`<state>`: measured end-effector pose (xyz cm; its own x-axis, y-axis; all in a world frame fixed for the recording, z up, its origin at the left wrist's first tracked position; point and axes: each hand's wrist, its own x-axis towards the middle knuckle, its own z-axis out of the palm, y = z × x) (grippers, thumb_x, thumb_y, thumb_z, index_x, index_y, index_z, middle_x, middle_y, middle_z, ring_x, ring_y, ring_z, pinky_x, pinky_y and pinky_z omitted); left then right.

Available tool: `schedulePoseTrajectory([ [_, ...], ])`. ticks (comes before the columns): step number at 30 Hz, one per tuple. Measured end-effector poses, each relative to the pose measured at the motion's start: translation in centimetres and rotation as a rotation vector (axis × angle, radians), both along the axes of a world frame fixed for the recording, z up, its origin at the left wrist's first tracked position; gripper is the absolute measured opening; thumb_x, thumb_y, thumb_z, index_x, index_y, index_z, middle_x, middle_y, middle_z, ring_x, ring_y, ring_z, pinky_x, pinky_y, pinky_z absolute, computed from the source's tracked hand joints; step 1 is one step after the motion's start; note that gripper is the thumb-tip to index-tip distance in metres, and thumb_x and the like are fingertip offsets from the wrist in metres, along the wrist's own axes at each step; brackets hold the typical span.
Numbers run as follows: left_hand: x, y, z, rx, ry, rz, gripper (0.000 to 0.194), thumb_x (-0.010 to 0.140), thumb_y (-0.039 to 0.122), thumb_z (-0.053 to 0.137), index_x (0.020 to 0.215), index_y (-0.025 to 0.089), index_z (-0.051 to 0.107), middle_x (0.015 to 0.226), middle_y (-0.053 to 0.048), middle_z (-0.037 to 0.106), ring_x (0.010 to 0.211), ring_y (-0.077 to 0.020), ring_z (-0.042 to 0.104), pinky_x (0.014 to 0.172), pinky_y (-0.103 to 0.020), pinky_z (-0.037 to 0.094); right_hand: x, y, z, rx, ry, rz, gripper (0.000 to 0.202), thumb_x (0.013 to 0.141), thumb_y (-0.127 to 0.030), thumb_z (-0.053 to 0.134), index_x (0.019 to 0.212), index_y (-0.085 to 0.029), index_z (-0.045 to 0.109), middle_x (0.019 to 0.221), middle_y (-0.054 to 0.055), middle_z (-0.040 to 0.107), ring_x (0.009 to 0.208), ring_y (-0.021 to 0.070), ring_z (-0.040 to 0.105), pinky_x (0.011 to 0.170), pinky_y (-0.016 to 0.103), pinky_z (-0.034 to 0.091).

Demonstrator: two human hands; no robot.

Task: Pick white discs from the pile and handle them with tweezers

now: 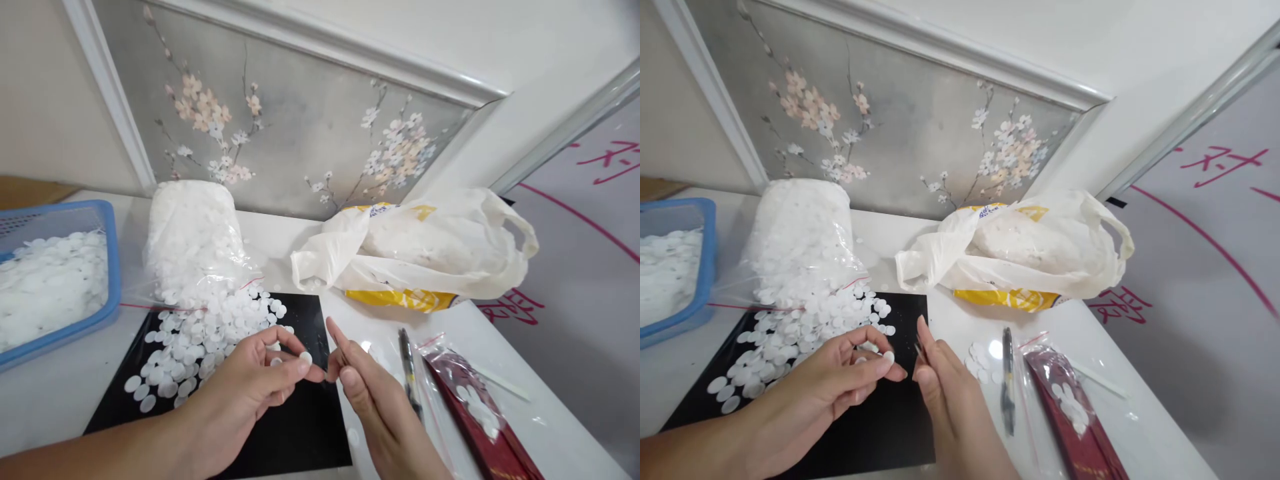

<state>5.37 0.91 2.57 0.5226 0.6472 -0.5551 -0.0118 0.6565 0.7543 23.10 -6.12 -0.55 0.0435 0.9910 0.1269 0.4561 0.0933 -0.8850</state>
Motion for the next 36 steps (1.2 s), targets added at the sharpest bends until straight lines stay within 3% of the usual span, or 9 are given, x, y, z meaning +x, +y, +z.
schedulePoseTrajectory([
  [3,0.0,0.2,0.2,-0.027,0.022,0.025,0.034,0.073,0.034,0.076,0.103,0.020,0.066,0.088,-0.004,0.074,0.058,-0.0071,0.038,0.067,-0.023,0.034,0.0,-0.2,-0.2,0.131,-0.162,0.028,0.048,0.100,-0.037,0.038,0.148,-0.031,0.036,0.092,0.005,0.061,0.085,0.0178,0.062,0.075,0.026,0.053],
  [6,0.0,0.4,0.5,-0.039,0.025,0.013,0.026,0.073,0.034,0.075,0.093,0.017,0.071,0.089,-0.006,0.075,0.057,-0.0066,0.037,0.066,-0.023,0.034,0.0,-0.2,0.0,0.205,-0.271,-0.027,0.048,0.101,-0.030,0.038,0.148,-0.032,0.034,0.083,0.002,0.059,0.073,0.0155,0.061,0.065,0.023,0.055],
  [10,0.0,0.3,0.6,-0.010,0.012,0.006,0.022,0.073,0.032,0.074,0.088,0.017,0.072,0.082,-0.004,0.075,0.055,-0.0065,0.037,0.062,-0.023,0.032,-0.1,0.0,0.1,0.284,-0.353,0.000,0.046,0.098,-0.022,0.044,0.143,-0.030,0.045,0.076,0.001,0.057,0.059,0.0125,0.058,0.054,0.019,0.052],
  [14,0.0,0.3,0.5,0.042,0.019,-0.028,0.020,0.076,0.034,0.071,0.085,0.016,0.072,0.078,-0.004,0.074,0.054,-0.0066,0.038,0.062,-0.024,0.032,-0.2,-0.1,-0.4,0.373,-0.348,-0.004,0.045,0.095,-0.018,0.049,0.138,-0.030,0.052,0.079,0.002,0.060,0.060,0.0123,0.061,0.055,0.019,0.052],
  [21,0.0,0.3,0.6,0.096,0.045,-0.086,0.018,0.080,0.033,0.067,0.083,0.016,0.069,0.081,-0.005,0.074,0.054,-0.0069,0.038,0.060,-0.025,0.031,-0.4,-0.4,-0.8,0.416,-0.393,-0.011,0.041,0.096,-0.017,0.048,0.135,-0.027,0.056,0.077,0.002,0.061,0.060,0.0109,0.061,0.052,0.018,0.051],
  [28,-0.1,0.4,0.8,0.141,0.031,-0.132,0.015,0.082,0.028,0.063,0.081,0.016,0.071,0.068,0.001,0.068,0.055,-0.0070,0.037,0.060,-0.024,0.030,-0.4,-0.2,-0.7,0.430,-0.417,-0.002,0.037,0.098,-0.020,0.046,0.133,-0.024,0.057,0.075,0.002,0.060,0.058,0.0111,0.061,0.052,0.019,0.050],
  [36,-0.3,0.4,0.6,0.166,0.059,-0.158,0.014,0.082,0.027,0.063,0.084,0.016,0.072,0.078,-0.002,0.074,0.055,-0.0067,0.038,0.060,-0.024,0.030,-0.4,-0.4,-0.9,0.430,-0.456,-0.014,0.036,0.098,-0.022,0.045,0.132,-0.026,0.058,0.073,0.002,0.059,0.056,0.0117,0.059,0.050,0.020,0.049],
])
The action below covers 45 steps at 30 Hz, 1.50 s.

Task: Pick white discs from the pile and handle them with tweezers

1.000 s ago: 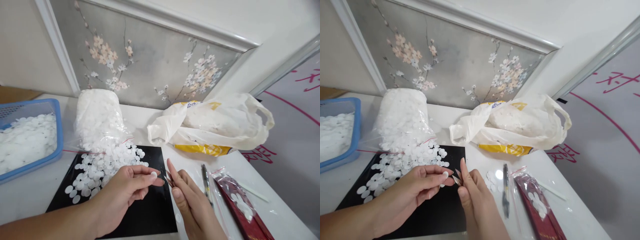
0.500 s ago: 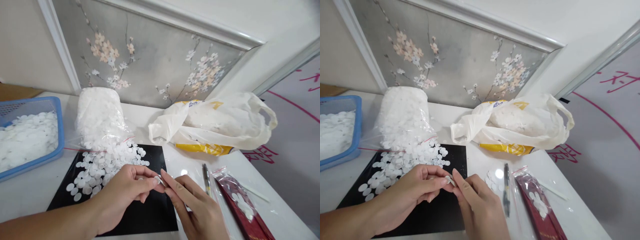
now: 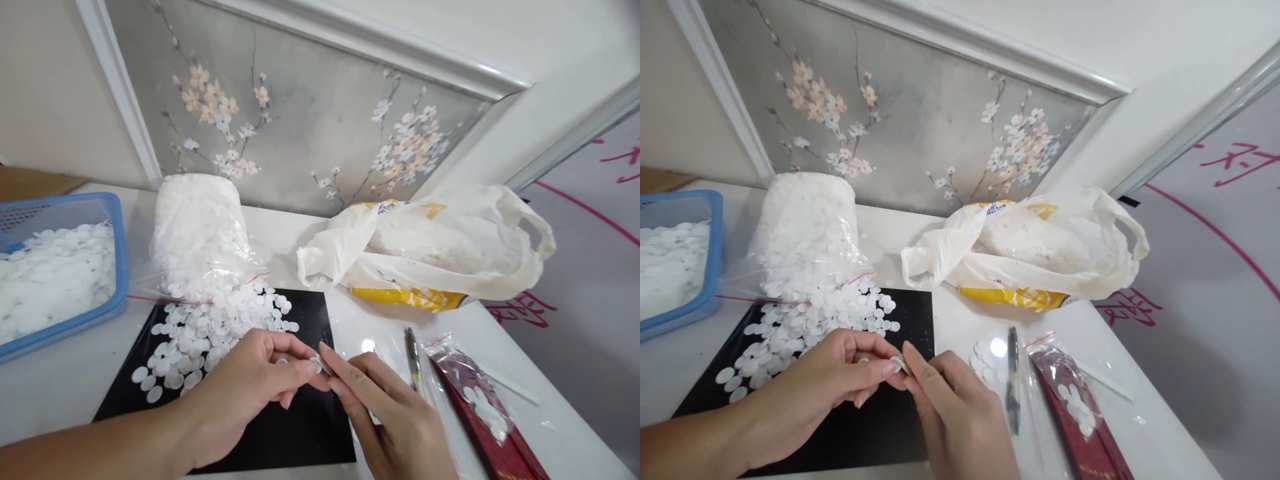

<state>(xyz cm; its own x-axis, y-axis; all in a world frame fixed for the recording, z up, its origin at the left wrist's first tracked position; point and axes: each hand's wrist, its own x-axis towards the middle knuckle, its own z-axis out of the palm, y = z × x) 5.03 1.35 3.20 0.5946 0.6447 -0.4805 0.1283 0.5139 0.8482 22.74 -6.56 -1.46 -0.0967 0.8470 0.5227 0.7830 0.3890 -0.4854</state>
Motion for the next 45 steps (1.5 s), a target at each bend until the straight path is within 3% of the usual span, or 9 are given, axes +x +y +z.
schedulePoseTrajectory([
  [4,0.0,0.2,0.0,0.032,0.014,-0.013,0.015,0.082,0.027,0.062,0.085,0.016,0.071,0.074,0.000,0.072,0.056,-0.0070,0.040,0.059,-0.024,0.031,-0.2,0.0,0.7,-0.078,0.122,-0.006,0.032,0.097,-0.024,0.048,0.125,-0.026,0.063,0.076,0.002,0.063,0.059,0.0118,0.062,0.054,0.019,0.050],
  [11,0.5,-0.8,-1.5,0.103,0.079,-0.123,0.020,0.077,0.031,0.069,0.082,0.019,0.054,0.067,0.005,0.064,0.055,-0.0087,0.046,0.054,-0.022,0.035,-1.0,0.4,2.6,-0.634,0.522,-0.058,0.023,0.084,-0.038,0.062,0.072,-0.019,0.063,0.061,-0.001,0.063,0.056,0.0127,0.056,0.052,0.020,0.043],
  [16,0.6,-1.4,-1.7,0.133,-0.002,-0.095,0.014,0.089,0.031,0.053,0.083,0.020,0.047,0.074,-0.002,0.072,0.055,-0.0093,0.042,0.056,-0.023,0.035,2.2,1.2,2.0,-0.738,0.216,-0.117,0.029,0.084,-0.043,0.054,0.066,-0.021,0.059,0.057,-0.002,0.061,0.053,0.0144,0.054,0.049,0.022,0.038],
  [20,-0.9,0.3,0.3,0.149,-0.022,-0.053,0.018,0.095,0.026,0.036,0.093,0.019,0.053,0.070,-0.001,0.066,0.054,-0.0097,0.039,0.055,-0.024,0.032,6.5,2.1,0.4,-0.744,-0.103,-0.214,0.025,0.079,-0.042,0.051,0.065,-0.024,0.062,0.060,0.002,0.068,0.056,0.0214,0.063,0.054,0.028,0.045],
  [24,-4.6,2.9,2.2,0.328,0.029,0.022,0.022,0.086,0.014,0.040,0.095,0.019,0.060,0.078,0.000,0.060,0.061,-0.0105,0.046,0.059,-0.024,0.035,7.6,2.1,0.3,-0.587,-0.144,-0.299,0.028,0.083,-0.045,0.046,0.080,-0.025,0.066,0.083,0.007,0.075,0.072,0.0267,0.071,0.061,0.032,0.052],
  [28,-9.3,3.3,2.0,0.520,0.368,0.072,0.025,0.087,0.018,0.039,0.094,0.022,0.062,0.076,0.002,0.057,0.057,-0.0109,0.042,0.055,-0.024,0.032,5.4,1.7,0.8,-0.542,-0.083,-0.279,0.037,0.090,-0.049,0.035,0.068,-0.026,0.055,0.057,0.001,0.064,0.052,0.0194,0.065,0.050,0.026,0.049],
  [33,-12.7,0.7,0.2,0.834,0.695,-0.053,0.025,0.094,0.026,0.039,0.098,0.023,0.063,0.080,0.002,0.055,0.064,-0.0128,0.050,0.059,-0.023,0.037,1.8,1.9,0.0,-0.408,-0.009,-0.117,0.024,0.094,-0.040,0.044,0.085,-0.025,0.061,0.080,0.003,0.069,0.069,0.0175,0.068,0.061,0.022,0.053],
  [39,-12.7,-1.2,-2.9,1.317,0.820,-0.327,0.037,0.092,0.013,0.045,0.124,0.028,0.057,0.090,0.000,0.055,0.070,-0.0143,0.057,0.062,-0.024,0.041,-2.0,2.7,-1.0,-0.354,-0.063,0.049,0.016,0.094,-0.032,0.052,0.102,-0.025,0.064,0.088,0.004,0.063,0.054,0.0137,0.061,0.052,0.023,0.054],
  [45,-11.8,-2.0,-5.1,1.685,0.960,-0.491,0.049,0.086,0.009,0.054,0.134,0.014,0.047,0.093,-0.005,0.063,0.082,-0.0222,0.060,0.073,-0.033,0.043,-5.7,2.3,-3.3,-0.349,-0.046,0.162,0.029,0.090,-0.009,0.042,0.109,-0.023,0.058,0.100,0.007,0.057,0.065,0.0143,0.067,0.059,0.025,0.059],
])
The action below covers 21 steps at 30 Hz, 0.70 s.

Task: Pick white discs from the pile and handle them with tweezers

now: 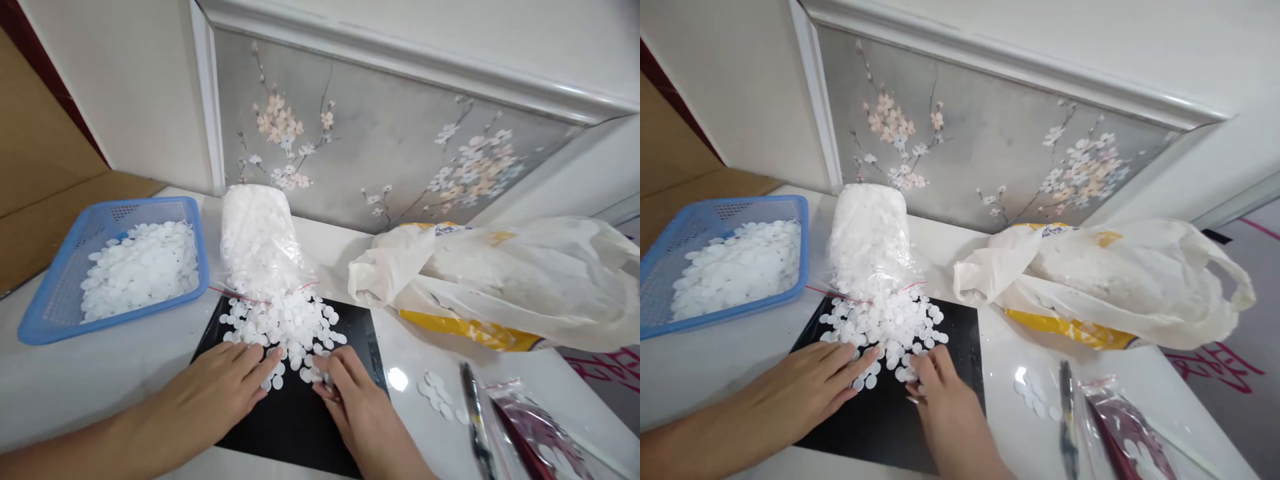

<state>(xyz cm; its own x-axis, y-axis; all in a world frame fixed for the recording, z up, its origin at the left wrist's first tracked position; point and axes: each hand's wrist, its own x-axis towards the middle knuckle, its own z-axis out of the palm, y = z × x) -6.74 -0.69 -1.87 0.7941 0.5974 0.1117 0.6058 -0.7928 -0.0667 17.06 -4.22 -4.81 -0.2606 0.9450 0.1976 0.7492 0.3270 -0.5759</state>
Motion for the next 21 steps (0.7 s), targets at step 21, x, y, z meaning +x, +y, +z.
schedulePoseTrajectory([
  [21,3.0,0.0,1.2,-0.091,-0.167,-0.142,0.013,0.090,0.017,0.057,0.101,0.021,0.060,0.081,0.000,0.056,0.070,-0.0178,0.052,0.065,-0.030,0.039,3.9,-0.7,0.7,0.070,0.022,0.037,0.023,0.095,-0.016,0.045,0.105,-0.022,0.065,0.088,0.005,0.061,0.065,0.0128,0.064,0.060,0.022,0.056],
])
